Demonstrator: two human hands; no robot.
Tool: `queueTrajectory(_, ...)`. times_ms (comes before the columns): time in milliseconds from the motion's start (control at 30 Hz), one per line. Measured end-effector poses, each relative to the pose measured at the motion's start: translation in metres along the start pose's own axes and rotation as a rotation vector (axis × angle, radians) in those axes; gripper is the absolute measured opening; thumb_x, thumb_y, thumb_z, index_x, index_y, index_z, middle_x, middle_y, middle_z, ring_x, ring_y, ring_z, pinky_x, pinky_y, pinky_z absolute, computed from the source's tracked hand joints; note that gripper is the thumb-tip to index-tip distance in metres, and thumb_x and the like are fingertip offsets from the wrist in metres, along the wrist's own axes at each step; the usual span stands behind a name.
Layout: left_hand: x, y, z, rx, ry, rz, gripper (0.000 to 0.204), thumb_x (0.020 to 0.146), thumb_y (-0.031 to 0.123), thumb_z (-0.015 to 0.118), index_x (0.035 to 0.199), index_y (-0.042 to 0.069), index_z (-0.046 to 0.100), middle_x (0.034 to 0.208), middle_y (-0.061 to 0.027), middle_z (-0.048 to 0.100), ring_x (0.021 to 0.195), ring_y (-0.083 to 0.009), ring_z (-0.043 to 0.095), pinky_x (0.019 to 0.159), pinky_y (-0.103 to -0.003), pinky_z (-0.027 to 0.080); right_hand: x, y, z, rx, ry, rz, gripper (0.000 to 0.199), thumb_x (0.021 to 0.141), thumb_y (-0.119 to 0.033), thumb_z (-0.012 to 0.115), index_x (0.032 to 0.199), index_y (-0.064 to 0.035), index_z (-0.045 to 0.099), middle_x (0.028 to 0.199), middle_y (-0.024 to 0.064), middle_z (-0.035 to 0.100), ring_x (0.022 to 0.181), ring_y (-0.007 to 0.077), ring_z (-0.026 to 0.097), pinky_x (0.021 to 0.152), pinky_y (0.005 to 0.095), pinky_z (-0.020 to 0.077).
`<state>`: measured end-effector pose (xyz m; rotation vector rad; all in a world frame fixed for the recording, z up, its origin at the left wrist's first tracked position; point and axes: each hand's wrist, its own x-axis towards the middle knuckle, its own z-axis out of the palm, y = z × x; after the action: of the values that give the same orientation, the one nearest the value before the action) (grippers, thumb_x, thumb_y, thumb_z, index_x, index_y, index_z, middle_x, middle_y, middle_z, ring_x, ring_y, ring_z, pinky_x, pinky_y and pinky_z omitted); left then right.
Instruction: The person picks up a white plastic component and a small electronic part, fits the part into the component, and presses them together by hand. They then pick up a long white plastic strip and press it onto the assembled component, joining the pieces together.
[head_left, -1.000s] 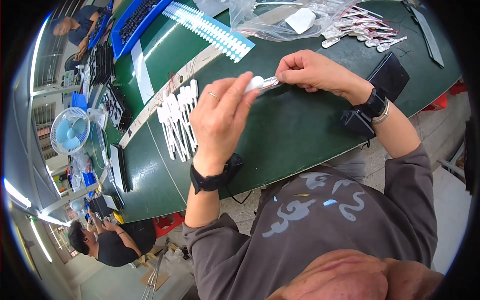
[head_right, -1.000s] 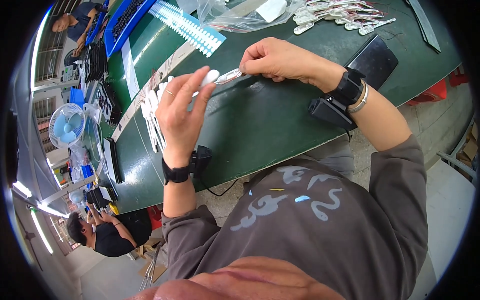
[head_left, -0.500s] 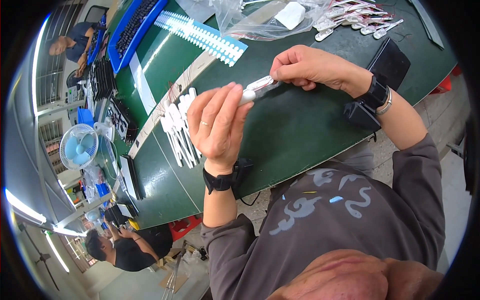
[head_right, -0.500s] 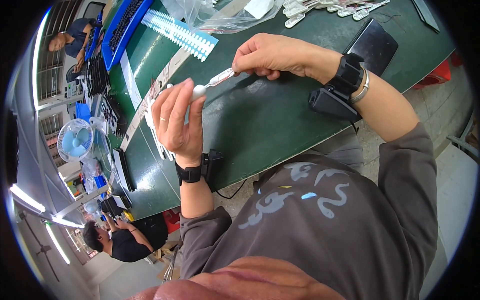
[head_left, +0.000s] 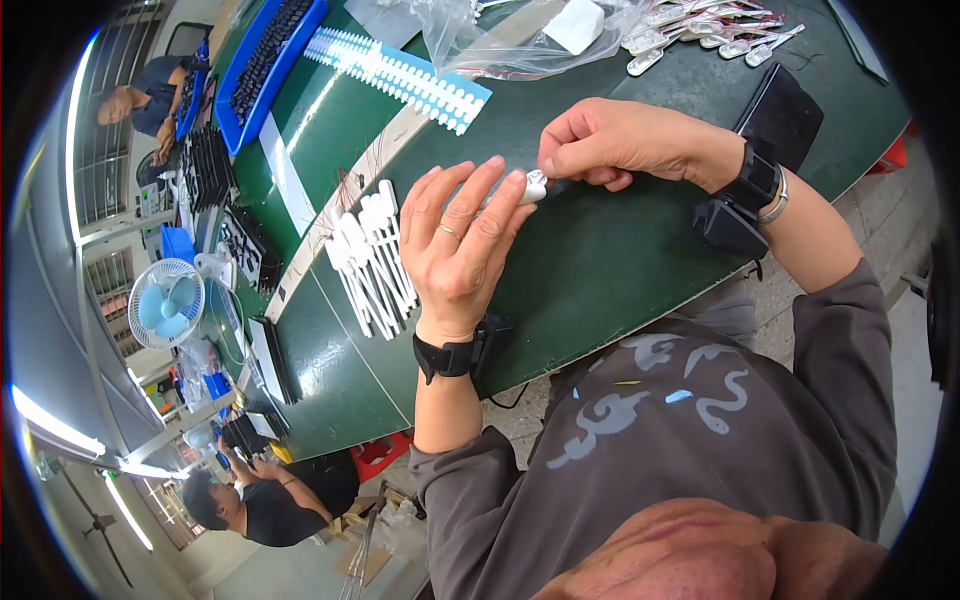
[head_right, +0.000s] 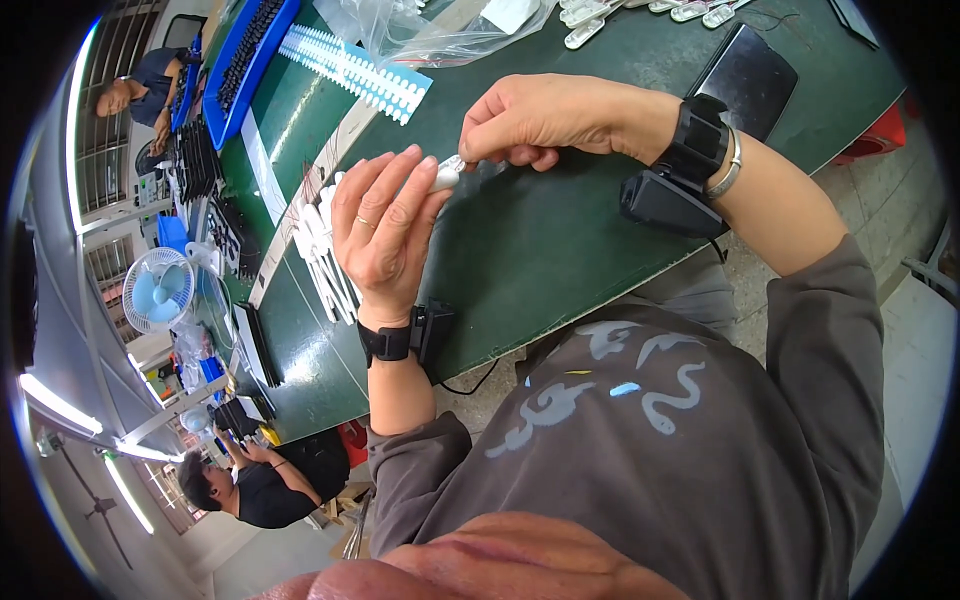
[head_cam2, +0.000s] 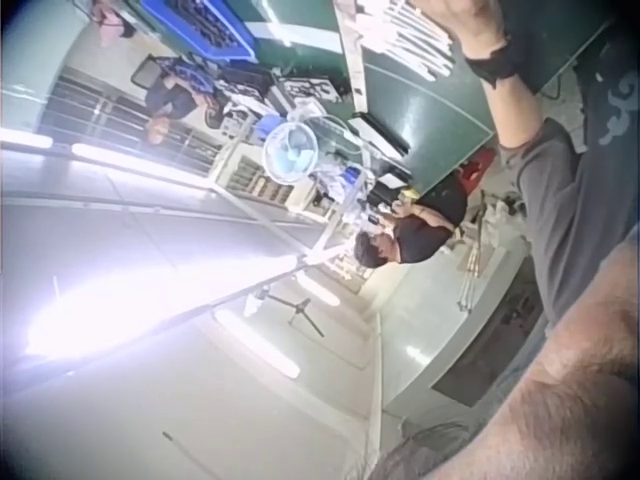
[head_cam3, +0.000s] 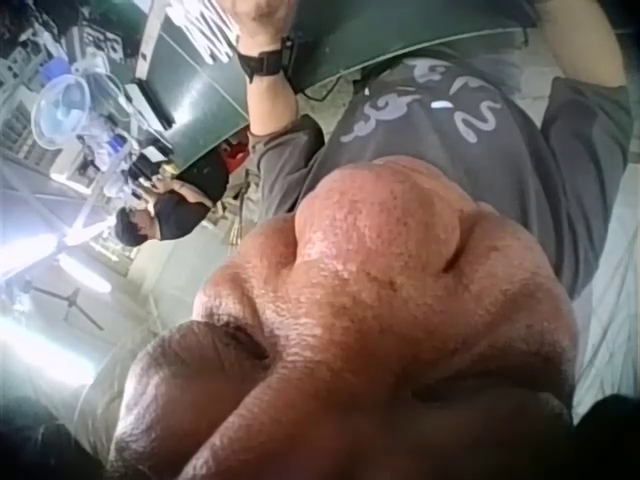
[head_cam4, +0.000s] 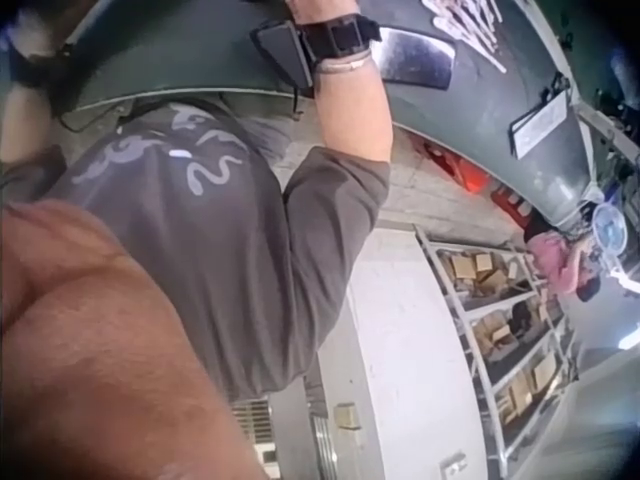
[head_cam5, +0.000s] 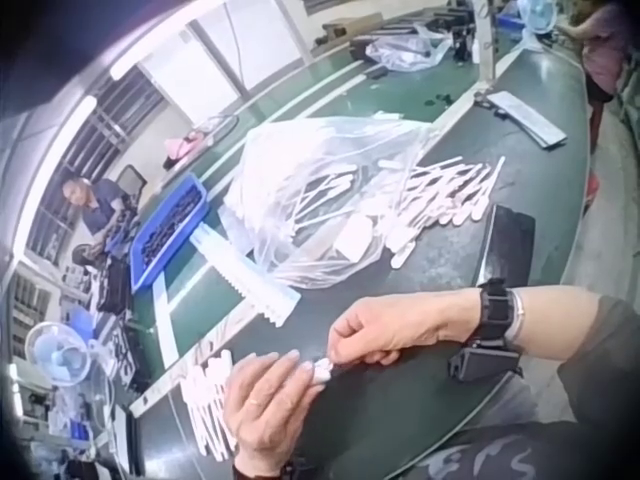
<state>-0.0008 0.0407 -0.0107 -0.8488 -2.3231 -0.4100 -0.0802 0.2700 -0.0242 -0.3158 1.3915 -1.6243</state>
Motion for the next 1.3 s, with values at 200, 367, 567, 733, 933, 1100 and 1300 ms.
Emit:
queueTrajectory(200,-0.003,0.0,0.001,-0.106,-0.049,-0.105,0.035,0.074,0.01,0.084,0.108,0.011,0.076,0.108,-0.0044,0.073,0.1,-0.0256,0.067,0.094,-0.044,0.051,0.0,0.0,0.005,-0.125,0.022,-0.038,0.017,0.093,-0.022,0.067,0.089,-0.0057,0.065,0.07,-0.0078,0.051,0.055,0.0003,0.041,0.047,0.019,0.0303)
queueTrajectory(367,-0.006,0.002,-0.003,-0.161,0.04,-0.257,0.035,0.074,0.009,0.084,0.108,0.011,0.075,0.107,-0.0042,0.074,0.101,-0.0256,0.067,0.097,-0.045,0.049,0.0,-0.001,0.002,-0.101,0.041,-0.031,0.016,0.093,-0.021,0.066,0.089,-0.0058,0.065,0.07,-0.0078,0.051,0.055,0.0003,0.041,0.047,0.0189,0.03)
queueTrajectory(567,0.001,0.006,-0.004,-0.066,-0.083,-0.071,0.035,0.074,0.01,0.084,0.108,0.011,0.075,0.106,-0.0038,0.074,0.1,-0.026,0.068,0.102,-0.045,0.047,0.0,-0.001,0.0,-0.051,0.023,-0.012,0.016,0.093,-0.021,0.066,0.09,-0.0056,0.065,0.069,-0.0078,0.051,0.055,0.0003,0.041,0.047,0.0187,0.0299)
queueTrajectory(733,-0.004,0.004,-0.001,-0.09,-0.104,-0.123,0.033,0.075,0.011,0.083,0.108,0.011,0.075,0.106,-0.0028,0.074,0.099,-0.0242,0.068,0.103,-0.045,0.046,-0.001,0.0,0.004,-0.102,0.003,-0.041,0.015,0.093,-0.021,0.066,0.089,-0.0064,0.065,0.07,-0.0078,0.051,0.055,0.0005,0.04,0.047,0.0188,0.0299)
queueTrajectory(933,-0.004,0.005,-0.001,-0.16,-0.146,-0.212,0.031,0.078,0.011,0.082,0.108,0.011,0.075,0.104,-0.0023,0.074,0.097,-0.0212,0.069,0.103,-0.045,0.046,-0.003,-0.001,0.004,-0.176,0.016,-0.077,0.017,0.092,-0.022,0.067,0.088,-0.0057,0.065,0.072,-0.0071,0.054,0.06,0.001,0.044,0.052,0.0194,0.0343)
queueTrajectory(1100,-0.008,0.007,0.0,-0.249,-0.176,-0.312,0.03,0.08,0.011,0.081,0.109,0.011,0.075,0.101,-0.0034,0.075,0.094,-0.0201,0.069,0.104,-0.045,0.045,0.0,0.004,0.006,-0.384,0.073,-0.178,0.019,0.092,-0.022,0.067,0.087,-0.0036,0.066,0.075,-0.0066,0.057,0.068,0.0014,0.048,0.061,0.0201,0.0395)
queueTrajectory(1300,-0.011,0.006,0.001,-0.303,-0.166,-0.394,0.028,0.082,0.011,0.08,0.109,0.011,0.076,0.096,-0.0046,0.075,0.089,-0.0197,0.07,0.105,-0.045,0.045,-0.001,0.003,0.007,-0.385,0.067,-0.216,0.019,0.091,-0.021,0.067,0.087,-0.0031,0.066,0.076,-0.0065,0.058,0.071,0.0017,0.05,0.064,0.0206,0.0406)
